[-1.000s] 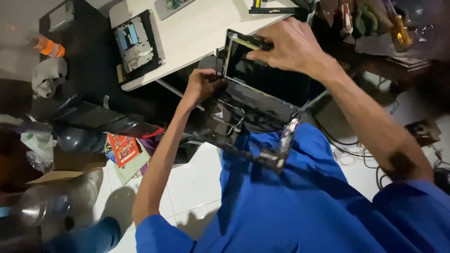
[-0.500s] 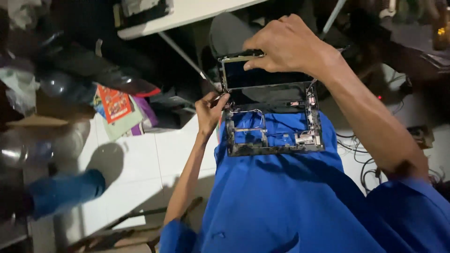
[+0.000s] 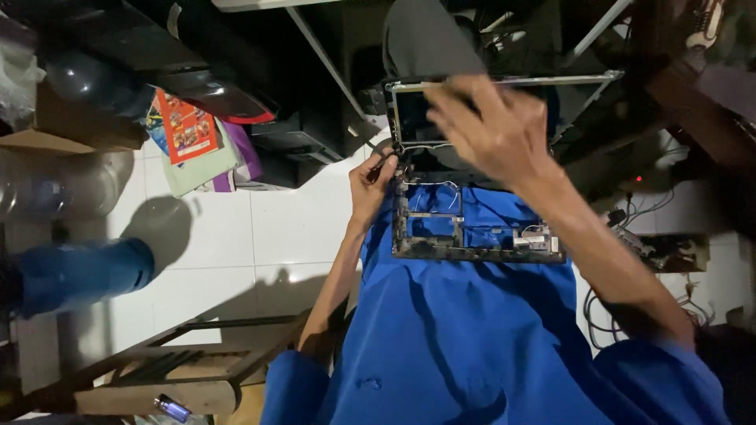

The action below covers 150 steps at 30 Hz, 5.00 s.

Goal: Final assembly of a laptop chassis, including routing internal cables and securing the screen assembly.

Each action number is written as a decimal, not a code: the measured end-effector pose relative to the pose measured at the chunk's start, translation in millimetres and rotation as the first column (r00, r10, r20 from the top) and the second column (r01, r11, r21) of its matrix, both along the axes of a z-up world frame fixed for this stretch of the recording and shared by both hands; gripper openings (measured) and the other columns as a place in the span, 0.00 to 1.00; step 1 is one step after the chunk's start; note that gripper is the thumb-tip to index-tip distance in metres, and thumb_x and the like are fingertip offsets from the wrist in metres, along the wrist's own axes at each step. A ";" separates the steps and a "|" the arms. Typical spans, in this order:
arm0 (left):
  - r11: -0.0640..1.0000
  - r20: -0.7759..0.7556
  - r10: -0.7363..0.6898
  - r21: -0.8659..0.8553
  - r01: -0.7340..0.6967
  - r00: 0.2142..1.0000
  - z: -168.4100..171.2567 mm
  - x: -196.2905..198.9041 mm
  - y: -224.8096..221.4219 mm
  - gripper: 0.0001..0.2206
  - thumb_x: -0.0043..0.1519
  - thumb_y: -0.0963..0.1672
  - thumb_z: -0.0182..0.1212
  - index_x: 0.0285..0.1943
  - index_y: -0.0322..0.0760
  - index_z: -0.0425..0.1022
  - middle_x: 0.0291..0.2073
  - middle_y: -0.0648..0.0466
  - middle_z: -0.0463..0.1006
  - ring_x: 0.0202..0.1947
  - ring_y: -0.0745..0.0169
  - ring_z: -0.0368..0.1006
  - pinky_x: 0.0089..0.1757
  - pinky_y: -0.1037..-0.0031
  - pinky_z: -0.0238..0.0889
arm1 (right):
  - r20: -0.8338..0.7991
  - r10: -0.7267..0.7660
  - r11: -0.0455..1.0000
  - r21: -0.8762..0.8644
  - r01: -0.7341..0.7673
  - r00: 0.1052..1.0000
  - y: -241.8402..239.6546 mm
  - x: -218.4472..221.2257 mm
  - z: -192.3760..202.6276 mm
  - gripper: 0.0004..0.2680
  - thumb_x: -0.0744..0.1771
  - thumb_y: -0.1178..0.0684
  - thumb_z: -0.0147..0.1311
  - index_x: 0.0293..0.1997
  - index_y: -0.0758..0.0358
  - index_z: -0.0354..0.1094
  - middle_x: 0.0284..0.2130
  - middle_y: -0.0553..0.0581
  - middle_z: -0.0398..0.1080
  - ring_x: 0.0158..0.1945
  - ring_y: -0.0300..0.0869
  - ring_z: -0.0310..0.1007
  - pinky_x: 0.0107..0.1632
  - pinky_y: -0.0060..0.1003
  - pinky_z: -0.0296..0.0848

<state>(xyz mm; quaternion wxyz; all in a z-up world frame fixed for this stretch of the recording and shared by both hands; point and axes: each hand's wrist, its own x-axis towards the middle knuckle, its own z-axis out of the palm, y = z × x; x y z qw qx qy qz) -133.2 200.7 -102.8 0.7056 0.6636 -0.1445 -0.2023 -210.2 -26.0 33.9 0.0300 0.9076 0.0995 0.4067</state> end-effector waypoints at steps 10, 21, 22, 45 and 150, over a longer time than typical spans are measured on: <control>0.992 0.093 0.128 -0.017 -0.127 0.987 -16.8 0.5 -9.5 0.08 0.68 0.43 0.66 0.50 0.35 0.84 0.44 0.46 0.85 0.49 0.68 0.74 0.52 0.67 0.70 | -0.208 -0.027 0.993 0.109 0.050 0.978 40.5 -17.8 -88.5 0.04 0.68 0.49 0.53 0.42 0.40 0.74 0.35 0.40 0.67 0.24 0.34 0.70 0.27 0.26 0.67; 0.992 0.051 0.118 -0.048 -0.116 0.992 10.3 -7.6 -15.0 0.09 0.66 0.43 0.68 0.52 0.36 0.82 0.39 0.51 0.83 0.42 0.70 0.72 0.49 0.69 0.71 | -0.297 -0.141 0.979 0.101 0.178 0.945 55.1 -35.4 -78.2 0.08 0.68 0.49 0.54 0.51 0.43 0.76 0.43 0.41 0.70 0.26 0.40 0.76 0.23 0.32 0.71; 0.993 0.052 0.113 -0.049 -0.110 0.992 2.7 -5.9 -14.4 0.09 0.66 0.43 0.68 0.52 0.36 0.82 0.39 0.51 0.83 0.42 0.70 0.72 0.49 0.69 0.71 | -0.295 -0.146 0.978 0.101 0.183 0.944 56.2 -36.3 -79.5 0.08 0.68 0.49 0.54 0.51 0.43 0.76 0.43 0.41 0.70 0.26 0.40 0.76 0.23 0.32 0.71; 0.967 0.208 0.010 0.246 -0.063 0.978 37.7 6.2 -26.9 0.15 0.60 0.47 0.73 0.42 0.27 0.78 0.33 0.39 0.82 0.40 0.59 0.78 0.42 0.63 0.74 | -0.377 -0.163 0.964 0.137 0.229 0.912 45.9 -62.0 -75.5 0.12 0.67 0.45 0.56 0.54 0.50 0.75 0.49 0.45 0.72 0.26 0.40 0.77 0.21 0.32 0.71; 0.991 -0.165 -0.004 -0.131 -0.018 0.986 -40.7 17.2 -3.3 0.13 0.60 0.45 0.59 0.50 0.37 0.82 0.40 0.56 0.79 0.45 0.65 0.74 0.51 0.71 0.69 | -0.525 -0.068 0.987 -0.159 -0.020 0.849 21.5 -40.1 -87.9 0.22 0.68 0.45 0.46 0.73 0.49 0.60 0.40 0.56 0.77 0.23 0.44 0.77 0.26 0.36 0.73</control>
